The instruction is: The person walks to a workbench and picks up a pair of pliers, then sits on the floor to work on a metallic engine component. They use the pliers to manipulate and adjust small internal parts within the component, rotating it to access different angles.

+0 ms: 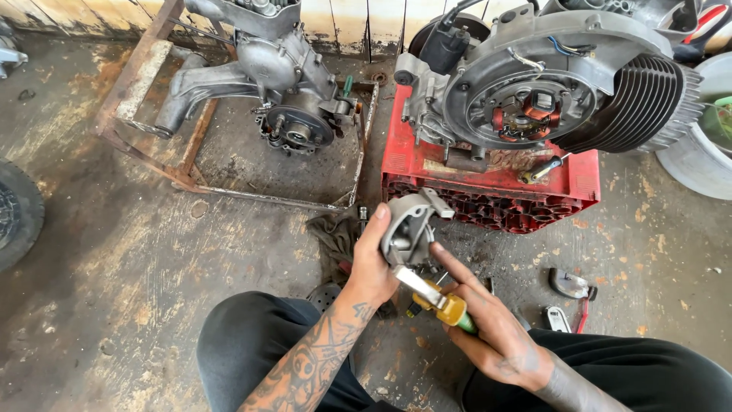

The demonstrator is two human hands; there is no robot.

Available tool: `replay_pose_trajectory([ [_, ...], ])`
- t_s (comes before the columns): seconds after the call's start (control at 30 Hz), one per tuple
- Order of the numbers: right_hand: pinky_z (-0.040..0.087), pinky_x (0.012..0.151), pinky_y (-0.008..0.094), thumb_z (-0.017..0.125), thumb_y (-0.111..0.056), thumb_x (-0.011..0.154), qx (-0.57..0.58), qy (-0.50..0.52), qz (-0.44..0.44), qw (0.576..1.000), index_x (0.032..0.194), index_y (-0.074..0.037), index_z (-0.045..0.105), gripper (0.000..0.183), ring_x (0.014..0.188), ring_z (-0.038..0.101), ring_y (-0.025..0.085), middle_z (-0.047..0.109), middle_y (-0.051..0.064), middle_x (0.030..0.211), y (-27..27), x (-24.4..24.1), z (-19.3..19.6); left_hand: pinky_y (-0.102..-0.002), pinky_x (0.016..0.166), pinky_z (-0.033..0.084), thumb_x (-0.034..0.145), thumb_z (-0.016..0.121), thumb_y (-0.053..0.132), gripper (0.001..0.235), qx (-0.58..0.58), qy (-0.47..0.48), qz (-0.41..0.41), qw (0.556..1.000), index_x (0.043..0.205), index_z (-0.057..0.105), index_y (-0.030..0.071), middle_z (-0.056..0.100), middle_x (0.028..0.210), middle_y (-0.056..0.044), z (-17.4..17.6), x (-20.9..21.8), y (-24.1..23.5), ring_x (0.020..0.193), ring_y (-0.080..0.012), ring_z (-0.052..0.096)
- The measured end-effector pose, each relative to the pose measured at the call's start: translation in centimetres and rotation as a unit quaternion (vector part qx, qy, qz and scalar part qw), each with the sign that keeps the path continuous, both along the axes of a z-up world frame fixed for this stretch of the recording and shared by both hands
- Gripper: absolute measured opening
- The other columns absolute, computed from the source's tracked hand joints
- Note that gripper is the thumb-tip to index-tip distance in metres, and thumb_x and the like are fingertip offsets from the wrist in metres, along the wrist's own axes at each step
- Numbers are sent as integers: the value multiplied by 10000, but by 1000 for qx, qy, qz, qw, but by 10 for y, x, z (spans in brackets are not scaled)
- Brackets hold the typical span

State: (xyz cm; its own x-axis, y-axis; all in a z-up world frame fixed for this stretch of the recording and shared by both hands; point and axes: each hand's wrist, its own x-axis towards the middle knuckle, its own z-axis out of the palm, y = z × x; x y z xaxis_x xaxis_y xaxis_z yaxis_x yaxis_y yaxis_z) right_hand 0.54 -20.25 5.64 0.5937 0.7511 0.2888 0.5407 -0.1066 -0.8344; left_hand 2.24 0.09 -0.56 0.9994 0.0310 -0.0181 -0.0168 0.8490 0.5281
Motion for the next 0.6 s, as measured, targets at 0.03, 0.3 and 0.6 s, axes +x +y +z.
replay_pose_trajectory([
  [0.03, 436, 1079, 434, 624, 90, 750, -16, 28, 17, 999, 1056, 26, 604, 313, 1534, 357, 402, 246, 291, 1671, 1, 0, 0, -279, 571, 494, 1032, 528, 399, 451, 17, 43, 33, 998, 1176, 640, -13, 686, 897, -98, -2, 2, 2, 683, -158, 619],
  [0.3, 521, 861, 333, 674, 0, 784, -79, 142, 14, 987, 990, -65, 648, 218, 1054, 654, 214, 595, 73, 1380, -3, 1, -7, -382, 591, 587, 1004, 587, 340, 432, -98, 85, 117, 985, 1131, 651, -68, 732, 918, -181, -2, 17, 18, 670, -235, 688],
  [0.6, 389, 1128, 300, 627, -4, 750, -221, 266, -35, 938, 1595, -158, 316, 914, 1465, 493, 132, 494, -13, 1628, -72, 36, -14, -303, 721, 465, 988, 574, 328, 357, 4, 17, 159, 987, 1123, 675, 13, 694, 983, -85, 0, 16, 37, 819, -164, 594],
])
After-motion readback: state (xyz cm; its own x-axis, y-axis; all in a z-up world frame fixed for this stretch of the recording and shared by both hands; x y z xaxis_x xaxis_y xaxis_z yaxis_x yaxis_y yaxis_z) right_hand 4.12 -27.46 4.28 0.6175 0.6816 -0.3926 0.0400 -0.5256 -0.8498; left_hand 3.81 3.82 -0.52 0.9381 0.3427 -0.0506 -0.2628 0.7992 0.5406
